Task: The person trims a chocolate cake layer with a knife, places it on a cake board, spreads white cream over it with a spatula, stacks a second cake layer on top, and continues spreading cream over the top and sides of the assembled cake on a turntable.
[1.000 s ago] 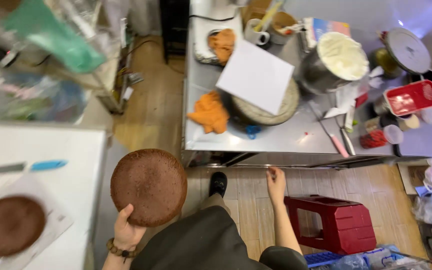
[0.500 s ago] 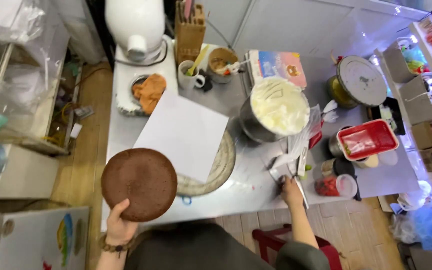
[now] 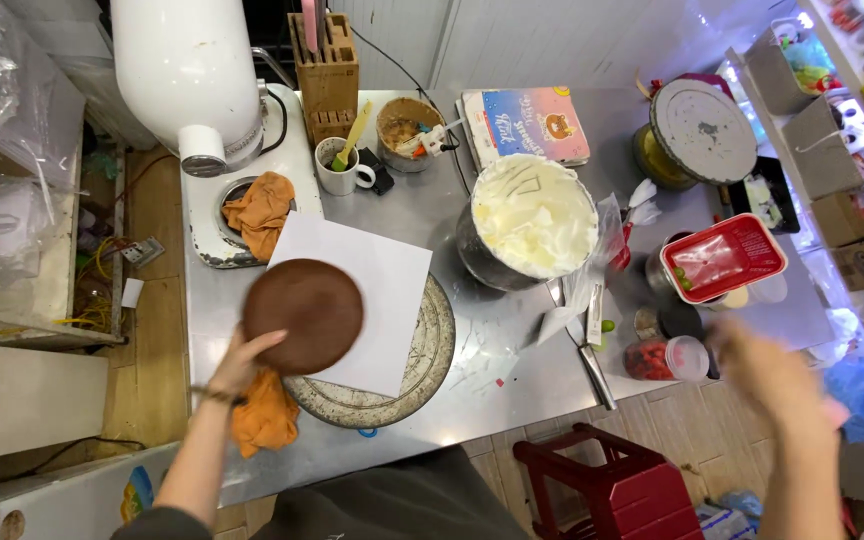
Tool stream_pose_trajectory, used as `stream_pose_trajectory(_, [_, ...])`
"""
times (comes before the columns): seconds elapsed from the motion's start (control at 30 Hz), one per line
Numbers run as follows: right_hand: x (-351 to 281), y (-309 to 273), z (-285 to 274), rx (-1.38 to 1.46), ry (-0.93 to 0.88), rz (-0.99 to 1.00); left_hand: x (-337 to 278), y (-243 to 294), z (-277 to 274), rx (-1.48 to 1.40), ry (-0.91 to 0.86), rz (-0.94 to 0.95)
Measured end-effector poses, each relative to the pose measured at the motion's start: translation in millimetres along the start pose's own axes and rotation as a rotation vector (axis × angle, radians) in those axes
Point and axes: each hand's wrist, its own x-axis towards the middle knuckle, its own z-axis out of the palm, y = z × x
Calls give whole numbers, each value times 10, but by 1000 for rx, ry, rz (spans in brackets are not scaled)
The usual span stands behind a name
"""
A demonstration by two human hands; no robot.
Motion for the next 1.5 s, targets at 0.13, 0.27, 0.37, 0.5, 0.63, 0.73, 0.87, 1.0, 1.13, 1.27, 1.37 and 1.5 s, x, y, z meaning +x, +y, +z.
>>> stream_pose_trajectory(0.13, [620,-157,-406,-235,398,-127,315,-151,382,103,-207,104])
stream_pose_trajectory(0.27, [1354,-374,-464,-472,624,-312,381,-105,574,248,-390,-33])
stream_pose_trajectory(0.37, [1563,-570,-498,-588,526,-334,360,-87,582,294,-432,-6])
stream_pose_trajectory(0.5, [1365,-758,-590,-583,185,-376,234,-100,589,210,-350,-10])
stream_pose_trajectory(0.63, [802,-993,-652,-478,36,-381,199,-185,569,138,-235,1])
stream_pose_trajectory(0.73, [867,-915,-311,-278,-14,-397,139,-286,530,100,-267,-30])
stream_pose_trajectory(0.87, [1193,-785,343,169,-87,-420,-61,-386,418,-24,-182,19])
stream_pose_trajectory(1.0, [989,-813,753,865,-227,-385,-494,-550,126,-500,40,185])
stream_pose_trajectory(1.13, [810,-1453,1302,1212,-327,-387,-700,-527,-164,-703,214,379])
stream_pose_trajectory(1.27, [900,-2387,2023,1626,-442,-716,-395,-649,-299,-798,251,370])
stream_pose_trajectory(1.37, [734,-3048,2102,1744,-486,-673,-216,-846,-282,-837,252,386])
stream_pose_trajectory(1.5, [671,-3363,2204,1833,-507,-588,-101,-995,-90,-865,258,378])
